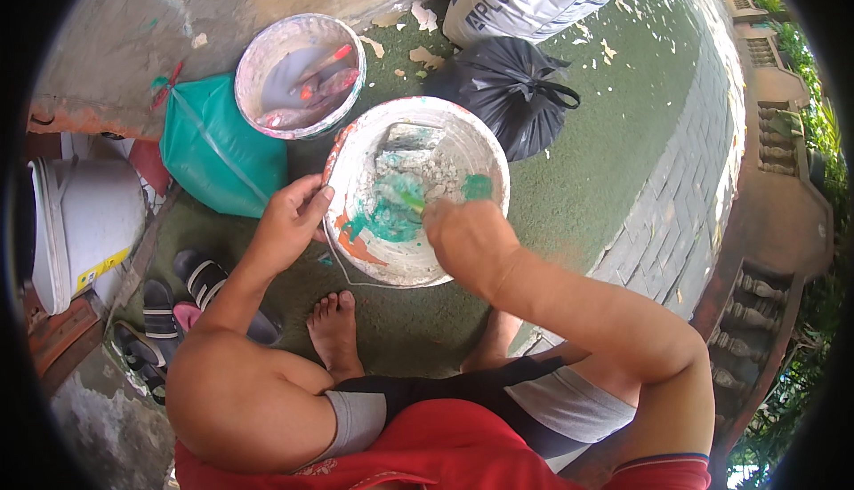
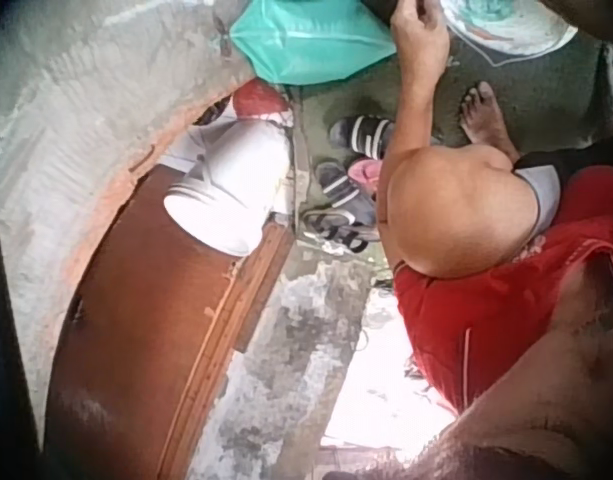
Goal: The person pours water into a bucket containing white powder and mixes them together using a scoop and a small spatula.
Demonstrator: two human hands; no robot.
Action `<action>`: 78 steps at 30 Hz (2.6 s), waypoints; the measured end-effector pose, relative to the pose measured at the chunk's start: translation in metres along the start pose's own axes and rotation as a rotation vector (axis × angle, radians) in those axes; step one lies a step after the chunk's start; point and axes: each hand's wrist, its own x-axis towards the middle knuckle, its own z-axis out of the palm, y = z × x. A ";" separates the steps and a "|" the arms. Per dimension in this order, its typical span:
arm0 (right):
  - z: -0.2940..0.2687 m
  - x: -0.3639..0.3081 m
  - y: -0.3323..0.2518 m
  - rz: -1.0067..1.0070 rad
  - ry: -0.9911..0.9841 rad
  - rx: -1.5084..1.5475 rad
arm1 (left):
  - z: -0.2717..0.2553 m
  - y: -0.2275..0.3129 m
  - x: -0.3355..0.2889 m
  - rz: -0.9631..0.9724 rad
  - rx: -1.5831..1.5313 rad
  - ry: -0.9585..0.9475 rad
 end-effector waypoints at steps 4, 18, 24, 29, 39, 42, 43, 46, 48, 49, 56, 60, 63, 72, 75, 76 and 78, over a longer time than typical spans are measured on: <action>-0.005 -0.022 0.019 -0.069 -0.029 0.007 | 0.001 -0.001 0.001 0.011 0.010 0.006; -0.030 -0.002 0.049 0.248 -0.069 0.244 | 0.001 -0.001 0.001 0.006 -0.010 0.025; 0.009 0.003 0.040 0.319 -0.065 0.401 | 0.002 -0.001 0.000 -0.003 -0.013 0.039; 0.008 -0.014 0.041 0.509 -0.230 0.947 | 0.004 -0.004 0.001 0.002 -0.028 0.048; 0.000 -0.005 0.045 0.348 -0.033 0.569 | 0.002 0.001 -0.001 -0.026 0.015 0.025; -0.028 0.000 0.044 0.290 -0.064 0.180 | -0.002 -0.001 0.000 0.005 0.006 0.023; -0.017 0.003 0.038 0.237 -0.054 0.110 | -0.001 -0.002 0.002 0.004 0.012 0.015; 0.024 -0.003 0.013 0.079 -0.046 0.031 | 0.001 -0.005 0.002 -0.008 0.010 0.011; 0.022 -0.022 0.016 0.070 0.020 0.087 | 0.003 -0.003 0.001 -0.012 -0.014 0.011; 0.015 -0.028 0.021 0.063 0.060 0.112 | 0.001 -0.004 0.001 -0.011 -0.002 0.015; 0.020 0.007 0.030 0.168 -0.026 0.041 | 0.002 -0.006 0.004 0.008 0.005 -0.003; 0.005 -0.012 0.031 0.226 -0.090 0.203 | 0.003 -0.007 0.002 0.011 0.001 0.019; -0.018 -0.002 0.042 0.343 -0.116 0.214 | 0.000 -0.010 0.001 0.018 0.004 0.020; -0.014 -0.004 0.033 0.297 -0.169 0.201 | 0.002 -0.009 0.000 0.022 -0.019 0.030; -0.012 0.004 0.047 0.347 -0.163 0.165 | 0.002 -0.009 0.000 0.042 0.005 0.023; 0.016 0.008 0.053 0.354 -0.127 0.148 | 0.006 -0.008 0.002 0.038 0.005 0.000; 0.027 0.018 0.044 0.283 -0.086 0.103 | 0.005 -0.011 0.005 0.022 0.019 -0.003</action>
